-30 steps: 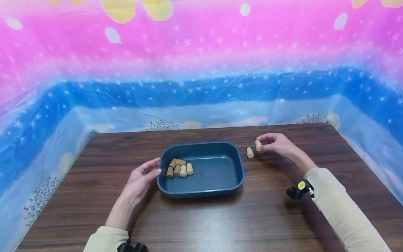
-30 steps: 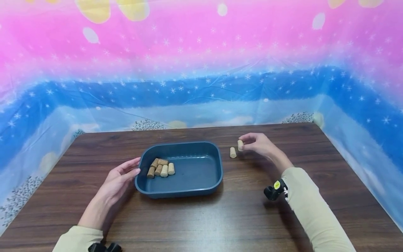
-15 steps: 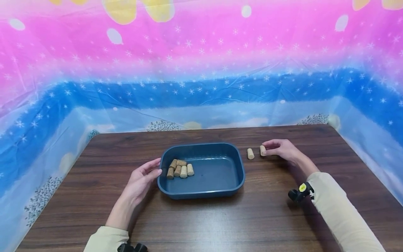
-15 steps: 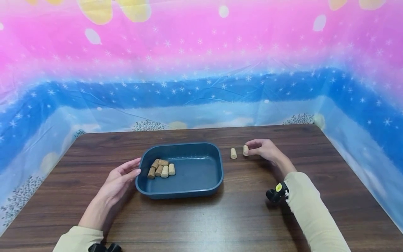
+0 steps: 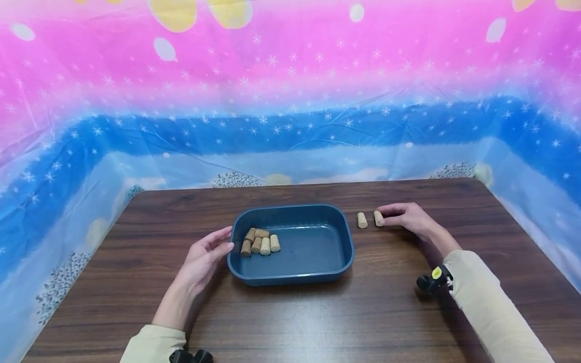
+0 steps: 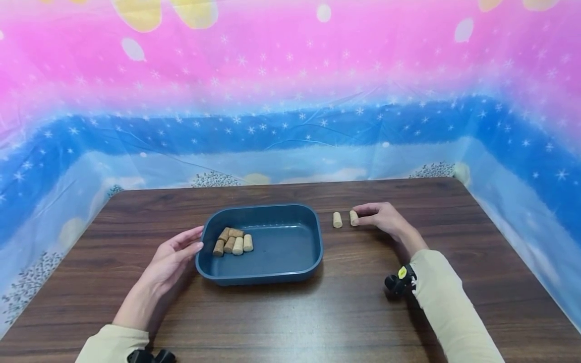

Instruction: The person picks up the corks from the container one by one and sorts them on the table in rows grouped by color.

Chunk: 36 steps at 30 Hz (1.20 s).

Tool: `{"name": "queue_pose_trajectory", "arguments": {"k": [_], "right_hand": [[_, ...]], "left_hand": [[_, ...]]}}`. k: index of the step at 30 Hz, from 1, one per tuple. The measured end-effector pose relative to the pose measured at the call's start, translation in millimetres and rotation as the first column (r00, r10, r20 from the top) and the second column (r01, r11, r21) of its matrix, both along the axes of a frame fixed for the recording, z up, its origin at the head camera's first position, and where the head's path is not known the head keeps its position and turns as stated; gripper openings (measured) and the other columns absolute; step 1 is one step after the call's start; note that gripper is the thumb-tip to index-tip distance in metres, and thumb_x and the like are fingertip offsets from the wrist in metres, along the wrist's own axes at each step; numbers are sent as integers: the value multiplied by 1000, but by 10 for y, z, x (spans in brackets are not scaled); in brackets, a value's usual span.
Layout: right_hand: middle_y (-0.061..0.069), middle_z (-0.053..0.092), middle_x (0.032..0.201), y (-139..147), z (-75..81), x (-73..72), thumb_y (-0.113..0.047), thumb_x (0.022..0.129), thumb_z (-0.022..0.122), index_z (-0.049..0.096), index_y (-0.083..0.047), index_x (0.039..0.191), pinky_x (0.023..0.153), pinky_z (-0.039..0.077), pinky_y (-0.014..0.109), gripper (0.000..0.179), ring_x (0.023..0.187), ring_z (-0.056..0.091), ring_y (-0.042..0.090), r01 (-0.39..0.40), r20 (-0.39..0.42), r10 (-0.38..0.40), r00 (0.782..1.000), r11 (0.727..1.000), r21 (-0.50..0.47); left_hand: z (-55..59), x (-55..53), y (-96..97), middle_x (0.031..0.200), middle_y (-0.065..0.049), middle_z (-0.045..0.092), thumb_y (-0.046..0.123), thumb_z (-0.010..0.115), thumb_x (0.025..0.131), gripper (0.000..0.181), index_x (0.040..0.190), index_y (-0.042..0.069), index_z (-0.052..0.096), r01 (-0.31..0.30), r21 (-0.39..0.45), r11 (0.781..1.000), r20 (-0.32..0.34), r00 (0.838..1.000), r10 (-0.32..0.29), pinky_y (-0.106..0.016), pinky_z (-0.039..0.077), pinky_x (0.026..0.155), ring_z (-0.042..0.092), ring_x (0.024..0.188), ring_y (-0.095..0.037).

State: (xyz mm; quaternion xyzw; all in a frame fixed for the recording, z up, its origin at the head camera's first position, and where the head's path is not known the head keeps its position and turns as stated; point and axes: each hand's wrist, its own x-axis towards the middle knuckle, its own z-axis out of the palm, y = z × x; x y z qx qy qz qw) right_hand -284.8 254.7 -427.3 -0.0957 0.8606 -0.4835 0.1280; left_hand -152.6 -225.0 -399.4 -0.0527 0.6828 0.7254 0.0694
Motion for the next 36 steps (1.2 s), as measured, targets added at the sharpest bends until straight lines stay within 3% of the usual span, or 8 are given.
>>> {"name": "queue_pose_trajectory", "arguments": {"k": [8,36], "right_hand": [[19,59,127,-33,-27,27,-28,83,77,59,1,129,99,40,44,57,121,49,34,9,-7,-9,1000,1000,7],[24,51,134,-21,31,28,-18,85,75,56,3,131,99,37,44,55,123,45,36,-44,-20,44,999,999,9]], "left_hand": [[2,20,2,144,-18,39,8,57,97,54,146,-1,36,1,-12,1000,26,1000,-1,-21,38,101,46,121,-20],[19,3,6,141,-20,41,4,56,97,52,145,-3,37,-8,7,1000,10,1000,8,-18,41,96,48,118,-18]]}}
